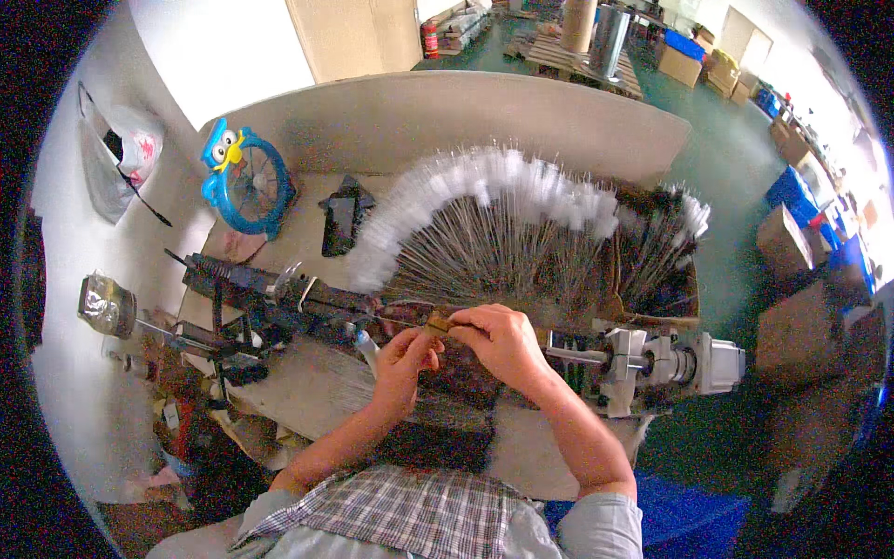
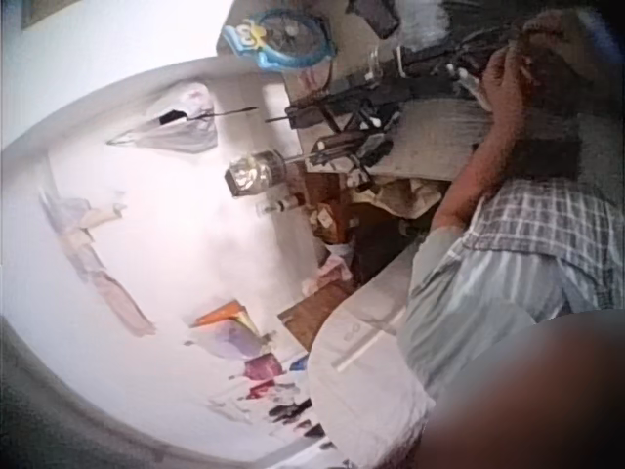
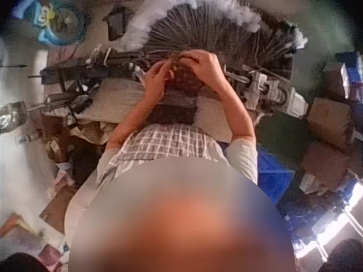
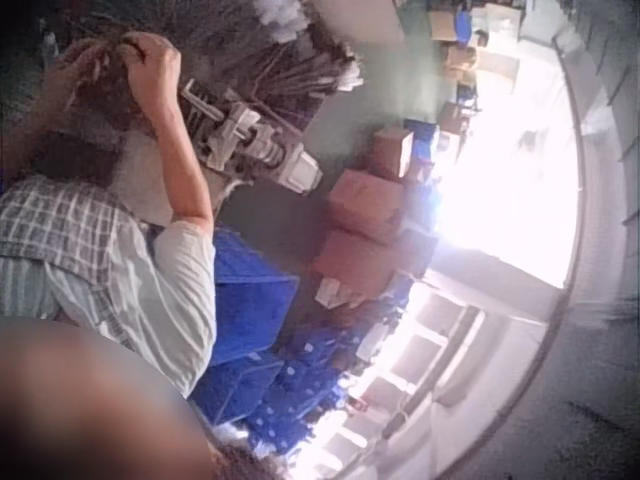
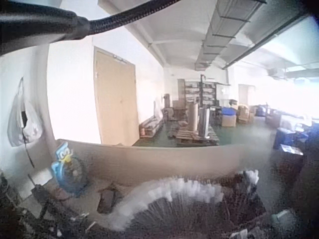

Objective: Assembling and finishing industrial brushes using a manual press and a lighter to fuse bristle ends.

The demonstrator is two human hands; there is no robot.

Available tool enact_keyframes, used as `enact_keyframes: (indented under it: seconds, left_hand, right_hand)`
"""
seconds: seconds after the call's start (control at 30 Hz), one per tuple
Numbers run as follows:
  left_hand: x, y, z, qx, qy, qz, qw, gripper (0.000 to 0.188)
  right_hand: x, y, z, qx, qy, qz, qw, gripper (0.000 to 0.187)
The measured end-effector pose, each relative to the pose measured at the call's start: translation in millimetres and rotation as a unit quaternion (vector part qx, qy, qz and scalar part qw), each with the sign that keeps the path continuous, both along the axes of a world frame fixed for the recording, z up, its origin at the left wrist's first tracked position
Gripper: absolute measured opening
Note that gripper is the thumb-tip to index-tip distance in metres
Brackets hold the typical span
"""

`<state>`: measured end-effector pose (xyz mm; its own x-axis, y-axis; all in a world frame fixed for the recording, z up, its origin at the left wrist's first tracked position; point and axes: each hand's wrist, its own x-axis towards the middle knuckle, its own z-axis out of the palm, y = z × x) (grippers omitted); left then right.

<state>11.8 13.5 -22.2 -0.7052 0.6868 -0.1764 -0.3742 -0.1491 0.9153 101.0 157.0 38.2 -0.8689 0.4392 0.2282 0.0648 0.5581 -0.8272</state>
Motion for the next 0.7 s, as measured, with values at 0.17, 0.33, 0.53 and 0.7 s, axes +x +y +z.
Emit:
enact_keyframes:
  seconds: [0.17, 0.33, 0.53, 0.7]
  left_hand:
    - [-1.6, 6.0, -16.0, 0.04, 0.02, -0.029, 0.999, 0.017]
    - [-5.2, -6.9, 3.8, -0.009, -0.012, 0.07, 0.997, 0.016]
    - [-13.9, -16.7, 23.2, -0.008, -0.124, 0.113, 0.986, 0.013]
    - [-19.9, -23.2, 17.6, 0.029, -0.134, 0.091, 0.986, 0.017]
  right_hand:
    - [11.2, 4.9, 7.7, -0.004, -0.016, 0.045, 0.999, 0.017]
    - [9.2, 3.9, 11.2, 0.166, 0.054, 0.066, 0.982, 0.017]
    - [-50.0, -20.8, -2.2, 0.296, 0.015, -0.025, 0.955, 0.012]
    - [-56.8, -30.1, 1.9, 0.208, -0.031, 0.033, 0.977, 0.021]
